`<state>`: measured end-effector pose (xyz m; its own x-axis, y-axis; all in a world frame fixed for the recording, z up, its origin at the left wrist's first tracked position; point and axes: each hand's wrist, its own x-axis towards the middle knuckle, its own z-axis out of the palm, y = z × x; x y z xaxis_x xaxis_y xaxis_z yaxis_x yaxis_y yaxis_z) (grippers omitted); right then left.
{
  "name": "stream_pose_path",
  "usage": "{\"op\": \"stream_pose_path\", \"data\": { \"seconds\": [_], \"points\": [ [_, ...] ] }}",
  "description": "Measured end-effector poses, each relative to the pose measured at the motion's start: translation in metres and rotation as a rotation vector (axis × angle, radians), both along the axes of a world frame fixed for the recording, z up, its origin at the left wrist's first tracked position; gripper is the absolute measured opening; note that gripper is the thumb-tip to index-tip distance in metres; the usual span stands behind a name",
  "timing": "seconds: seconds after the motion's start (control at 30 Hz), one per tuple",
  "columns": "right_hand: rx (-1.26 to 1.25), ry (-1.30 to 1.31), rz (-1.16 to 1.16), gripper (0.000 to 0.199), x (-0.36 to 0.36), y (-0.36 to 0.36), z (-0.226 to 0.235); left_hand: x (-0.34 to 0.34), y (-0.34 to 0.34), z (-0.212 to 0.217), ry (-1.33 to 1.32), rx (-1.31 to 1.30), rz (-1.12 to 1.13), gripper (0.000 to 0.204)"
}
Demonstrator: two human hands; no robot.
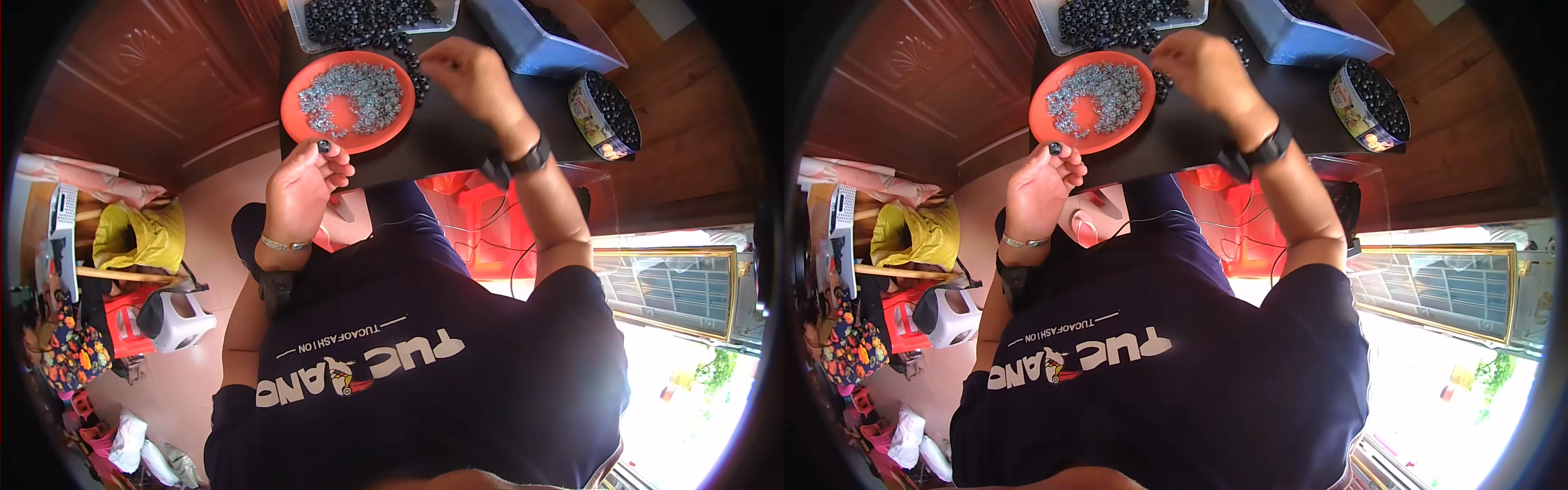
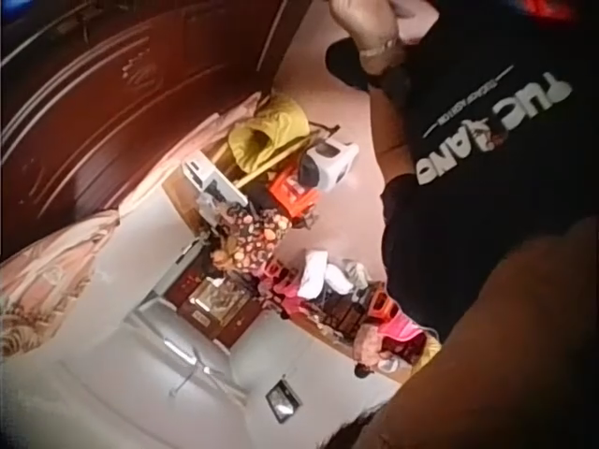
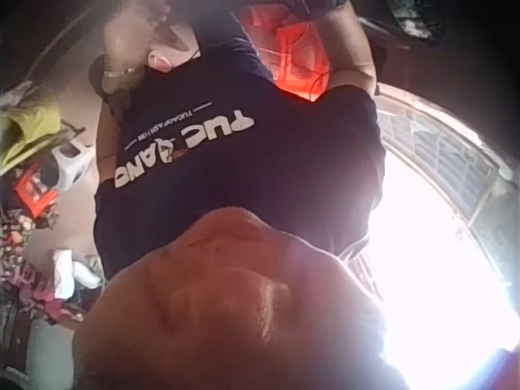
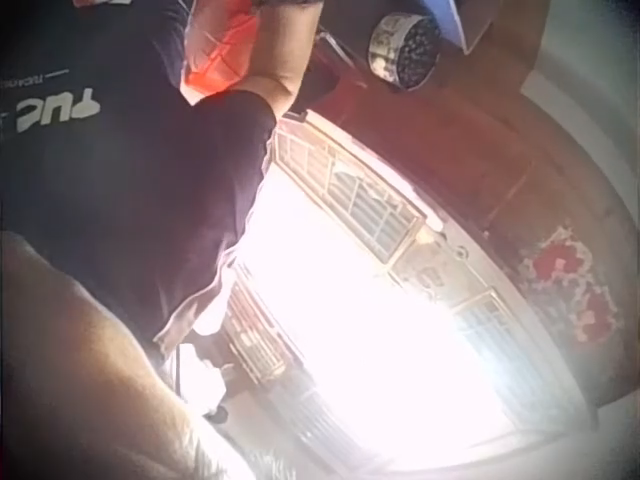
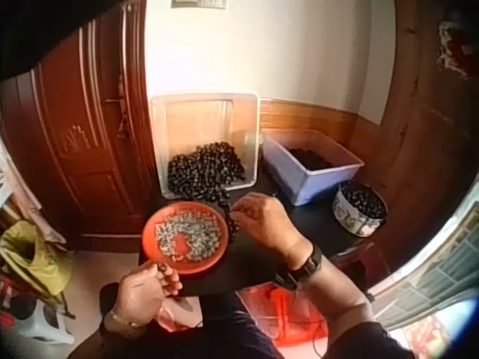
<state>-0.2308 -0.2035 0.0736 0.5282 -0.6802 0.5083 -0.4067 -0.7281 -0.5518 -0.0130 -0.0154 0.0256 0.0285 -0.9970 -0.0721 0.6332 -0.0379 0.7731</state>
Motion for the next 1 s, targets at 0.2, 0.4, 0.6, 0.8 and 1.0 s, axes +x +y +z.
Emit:
{"op": "stream_pose_path", "data": {
  "seconds": [0.2, 0.4, 0.6, 0.8, 1.0],
  "points": [
    [-0.133, 0.435, -0.139, 0.017, -0.026, -0.092, -0.010, -0.006, 0.001, 0.001, -0.033, 0.023, -0.001, 0.026],
    [-0.292, 0.653, -0.037, 0.014, -0.015, -0.109, -0.036, -0.003, 0.004, 0.001, -0.036, 0.026, 0.001, 0.027],
    [-0.216, 0.788, -0.056, 0.017, -0.010, -0.111, -0.041, 0.003, 0.007, -0.005, -0.022, 0.000, -0.012, 0.026],
    [-0.102, 0.523, -0.023, 0.017, -0.019, -0.109, -0.032, 0.004, 0.011, -0.007, -0.018, -0.025, -0.022, 0.025],
    [-0.053, 0.509, -0.057, 0.019, -0.040, -0.111, -0.020, 0.002, 0.012, -0.005, -0.002, -0.018, 0.006, 0.026]
  ]
}}
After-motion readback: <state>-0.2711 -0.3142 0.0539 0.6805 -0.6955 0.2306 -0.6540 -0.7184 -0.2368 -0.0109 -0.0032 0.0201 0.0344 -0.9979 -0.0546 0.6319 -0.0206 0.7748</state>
